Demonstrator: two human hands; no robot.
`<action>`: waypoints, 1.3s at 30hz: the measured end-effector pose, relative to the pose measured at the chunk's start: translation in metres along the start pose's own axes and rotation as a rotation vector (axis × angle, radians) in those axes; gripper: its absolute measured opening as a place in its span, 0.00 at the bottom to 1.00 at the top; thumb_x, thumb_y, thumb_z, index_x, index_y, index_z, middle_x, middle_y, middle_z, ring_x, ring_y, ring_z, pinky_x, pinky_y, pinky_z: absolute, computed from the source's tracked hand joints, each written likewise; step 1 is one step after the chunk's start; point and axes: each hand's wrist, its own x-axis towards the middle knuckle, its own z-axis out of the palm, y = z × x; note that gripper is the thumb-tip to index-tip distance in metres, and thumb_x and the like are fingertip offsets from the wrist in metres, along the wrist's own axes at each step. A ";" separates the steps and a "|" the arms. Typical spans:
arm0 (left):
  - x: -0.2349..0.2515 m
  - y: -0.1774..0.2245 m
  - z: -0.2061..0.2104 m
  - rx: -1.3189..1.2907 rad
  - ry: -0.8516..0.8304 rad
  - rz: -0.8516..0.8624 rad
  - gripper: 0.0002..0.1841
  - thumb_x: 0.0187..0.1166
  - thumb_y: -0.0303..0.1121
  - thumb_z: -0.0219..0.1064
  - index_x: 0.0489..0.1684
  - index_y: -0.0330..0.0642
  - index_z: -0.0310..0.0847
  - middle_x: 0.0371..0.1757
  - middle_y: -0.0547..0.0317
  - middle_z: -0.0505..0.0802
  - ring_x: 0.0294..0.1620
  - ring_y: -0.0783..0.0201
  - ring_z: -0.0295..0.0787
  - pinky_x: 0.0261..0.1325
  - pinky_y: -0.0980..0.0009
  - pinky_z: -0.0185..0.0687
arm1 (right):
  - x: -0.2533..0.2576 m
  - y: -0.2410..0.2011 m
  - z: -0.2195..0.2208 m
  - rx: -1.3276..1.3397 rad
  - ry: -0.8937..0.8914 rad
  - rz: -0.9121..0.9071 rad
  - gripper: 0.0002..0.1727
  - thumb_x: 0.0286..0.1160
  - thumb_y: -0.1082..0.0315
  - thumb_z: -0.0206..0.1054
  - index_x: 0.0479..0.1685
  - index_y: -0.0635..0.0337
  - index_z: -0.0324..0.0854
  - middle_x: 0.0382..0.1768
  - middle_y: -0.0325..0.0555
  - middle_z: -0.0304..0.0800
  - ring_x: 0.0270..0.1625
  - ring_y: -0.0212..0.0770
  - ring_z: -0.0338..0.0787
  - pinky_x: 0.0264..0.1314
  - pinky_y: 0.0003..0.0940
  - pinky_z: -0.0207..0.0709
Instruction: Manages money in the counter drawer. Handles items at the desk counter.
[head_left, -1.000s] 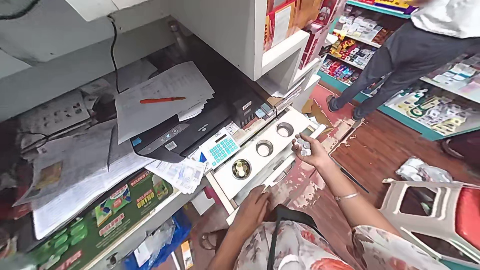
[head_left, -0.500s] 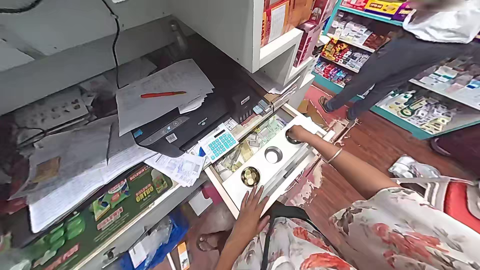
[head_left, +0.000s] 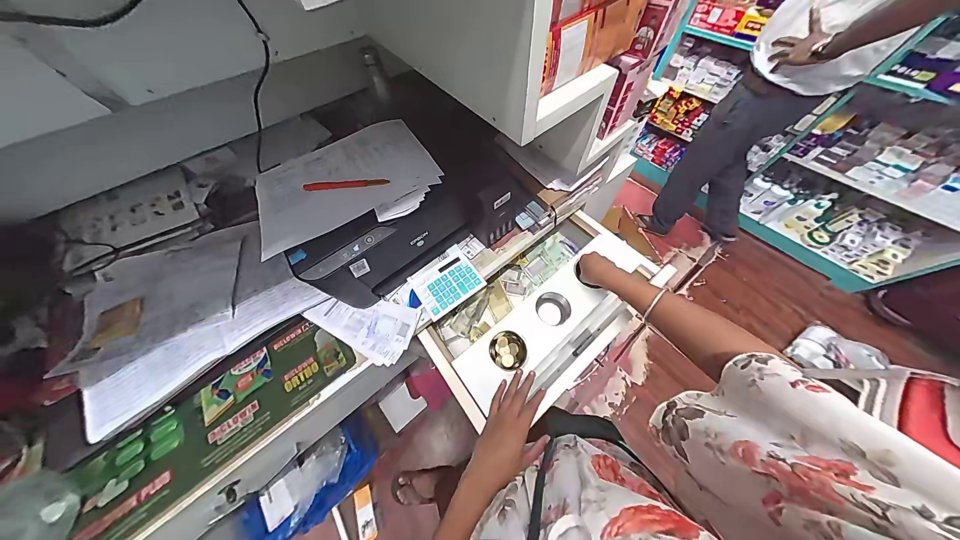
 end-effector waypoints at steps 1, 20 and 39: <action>0.000 0.001 0.000 0.002 -0.004 -0.007 0.38 0.70 0.47 0.77 0.82 0.42 0.74 0.88 0.43 0.71 0.91 0.39 0.59 0.87 0.37 0.54 | 0.001 0.001 0.001 -0.002 -0.001 0.000 0.19 0.73 0.66 0.69 0.53 0.77 0.81 0.62 0.75 0.83 0.66 0.71 0.84 0.60 0.72 0.76; -0.001 0.000 -0.004 -0.062 -0.049 -0.072 0.35 0.72 0.47 0.75 0.82 0.48 0.76 0.89 0.43 0.69 0.92 0.38 0.55 0.90 0.39 0.50 | -0.007 -0.002 -0.022 -0.065 -0.088 -0.024 0.21 0.73 0.62 0.72 0.48 0.78 0.83 0.57 0.74 0.85 0.63 0.70 0.86 0.60 0.70 0.75; 0.000 -0.002 -0.003 -0.054 -0.031 -0.089 0.28 0.79 0.43 0.68 0.82 0.55 0.77 0.89 0.43 0.70 0.91 0.36 0.56 0.88 0.34 0.49 | 0.003 -0.005 -0.037 -0.091 -0.164 -0.073 0.21 0.85 0.62 0.59 0.49 0.77 0.83 0.57 0.74 0.86 0.65 0.69 0.85 0.63 0.70 0.71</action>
